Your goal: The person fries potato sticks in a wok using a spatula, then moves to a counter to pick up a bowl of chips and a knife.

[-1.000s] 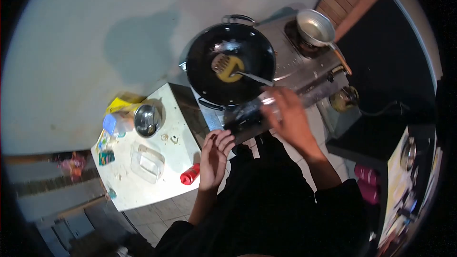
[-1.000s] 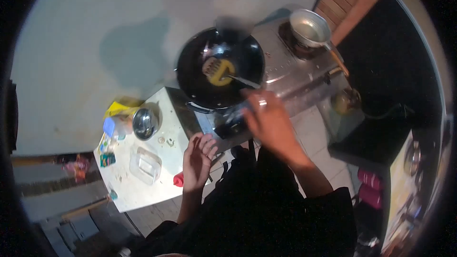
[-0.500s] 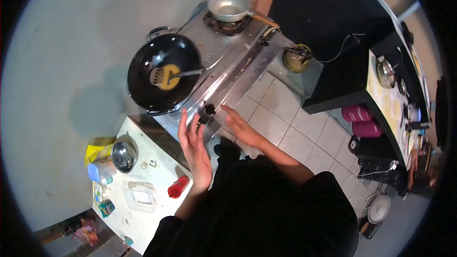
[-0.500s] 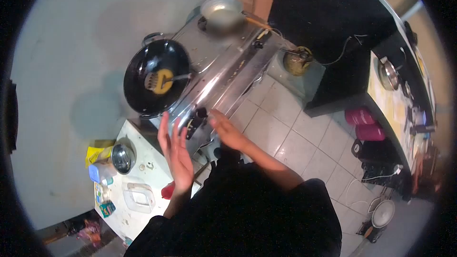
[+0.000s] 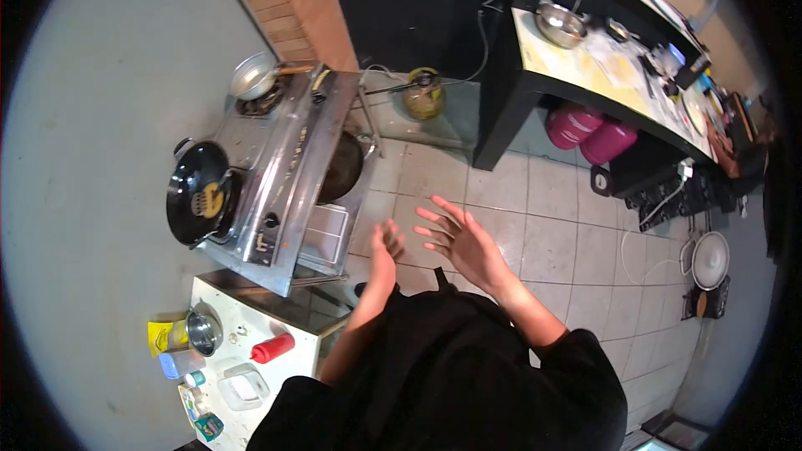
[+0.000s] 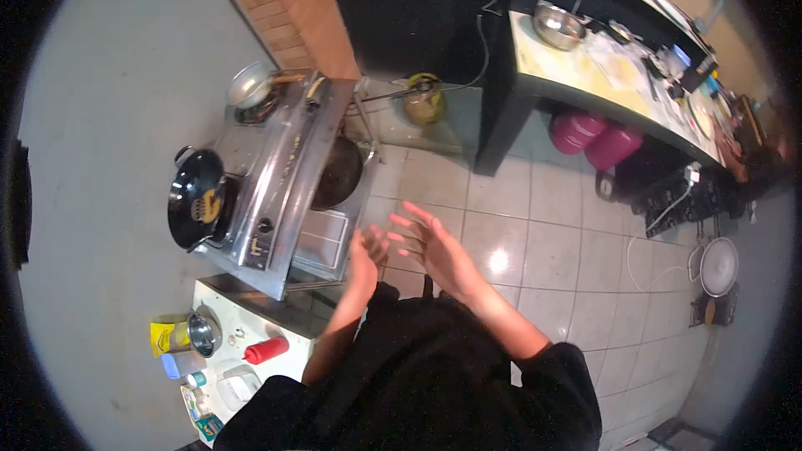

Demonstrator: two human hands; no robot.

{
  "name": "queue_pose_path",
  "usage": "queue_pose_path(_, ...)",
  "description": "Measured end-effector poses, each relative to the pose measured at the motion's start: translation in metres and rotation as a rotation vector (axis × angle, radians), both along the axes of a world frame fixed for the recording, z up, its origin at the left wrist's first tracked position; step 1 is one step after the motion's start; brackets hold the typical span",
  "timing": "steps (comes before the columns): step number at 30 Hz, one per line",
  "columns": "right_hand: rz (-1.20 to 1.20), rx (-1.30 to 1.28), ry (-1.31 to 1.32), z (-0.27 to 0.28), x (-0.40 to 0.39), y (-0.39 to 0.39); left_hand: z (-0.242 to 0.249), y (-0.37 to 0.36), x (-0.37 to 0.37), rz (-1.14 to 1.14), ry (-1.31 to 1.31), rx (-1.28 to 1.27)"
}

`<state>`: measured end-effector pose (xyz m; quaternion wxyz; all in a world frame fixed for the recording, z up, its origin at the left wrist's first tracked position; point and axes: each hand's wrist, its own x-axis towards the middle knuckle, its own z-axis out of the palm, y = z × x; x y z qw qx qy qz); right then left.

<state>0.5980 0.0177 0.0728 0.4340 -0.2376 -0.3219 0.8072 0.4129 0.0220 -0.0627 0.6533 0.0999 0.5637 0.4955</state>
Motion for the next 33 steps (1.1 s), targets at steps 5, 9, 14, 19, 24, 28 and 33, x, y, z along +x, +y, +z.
queue_pose_path(5, -0.219, 0.388, -0.512, -0.015, 0.092, -0.048, -0.004, -0.034, 0.084, -0.232, -0.405, 0.149)
queue_pose_path(9, -0.245, 0.917, -1.079, -0.019, 0.113, -0.068, 0.044, -0.050, 0.169, -0.403, -0.799, 0.188)
queue_pose_path(14, -0.356, 0.954, -1.607, -0.064, 0.166, -0.038, 0.114, -0.041, 0.196, -0.604, -0.571, 0.280)
queue_pose_path(19, -0.616, 0.358, -1.261, -0.103, 0.236, -0.021, 0.115, -0.005, 0.203, -0.596, -0.452, 0.353)
queue_pose_path(24, -0.502, 0.326, -1.309, -0.098, 0.293, -0.006, 0.064, 0.053, 0.240, -0.471, -0.440, 0.112)
queue_pose_path(28, -0.495, 0.288, -1.337, -0.085, 0.346, 0.036, 0.020, 0.116, 0.290, -0.424, -0.460, 0.057)
queue_pose_path(33, -0.517, 0.307, -1.339, -0.074, 0.403, 0.108, 0.050, 0.199, 0.369, -0.398, -0.343, 0.156)
